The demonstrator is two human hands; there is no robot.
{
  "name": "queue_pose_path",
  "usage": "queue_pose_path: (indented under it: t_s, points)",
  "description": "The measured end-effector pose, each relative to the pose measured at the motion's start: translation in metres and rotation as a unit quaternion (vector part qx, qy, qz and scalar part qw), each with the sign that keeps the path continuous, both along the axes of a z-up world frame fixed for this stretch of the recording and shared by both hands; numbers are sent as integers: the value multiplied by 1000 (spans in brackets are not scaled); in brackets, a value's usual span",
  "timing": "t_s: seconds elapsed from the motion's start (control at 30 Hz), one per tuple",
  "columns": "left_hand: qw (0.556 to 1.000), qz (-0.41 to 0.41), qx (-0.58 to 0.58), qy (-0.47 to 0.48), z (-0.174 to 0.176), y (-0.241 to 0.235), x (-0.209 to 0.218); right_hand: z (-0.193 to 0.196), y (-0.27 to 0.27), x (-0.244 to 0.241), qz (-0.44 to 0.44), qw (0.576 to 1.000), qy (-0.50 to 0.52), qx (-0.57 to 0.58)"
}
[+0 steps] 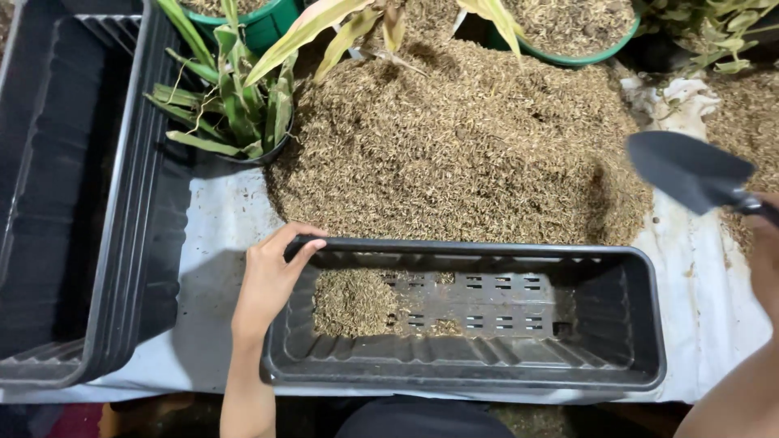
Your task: Filling a black rectangular planter with rice husks using a hand trowel and leveling it by hand.
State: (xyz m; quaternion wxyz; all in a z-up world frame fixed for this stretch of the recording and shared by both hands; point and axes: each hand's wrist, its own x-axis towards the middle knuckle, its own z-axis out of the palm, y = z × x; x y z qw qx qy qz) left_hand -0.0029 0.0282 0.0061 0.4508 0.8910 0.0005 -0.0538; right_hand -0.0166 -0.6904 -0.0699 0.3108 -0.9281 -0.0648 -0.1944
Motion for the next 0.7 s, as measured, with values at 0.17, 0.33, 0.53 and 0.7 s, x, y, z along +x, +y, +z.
queue_pose_path:
  t_s: [0.17, 0.33, 0.53, 0.7]
  points:
    - [997, -22, -26, -75, -3, 1, 1, -81, -100, -31, -111, 979, -20, -167]
    - [1000, -7, -16, -21, -4, 1, 1, -47, -45, -6, -245, 946, 46, -208]
    - [1000, 2, -7, 1, -3, 0, 1, -45, 0, 50, -261, 914, 177, -255]
    - [1000, 4, -3, 10, -4, 0, 1, -35, 70, 82, -178, 958, 186, -124]
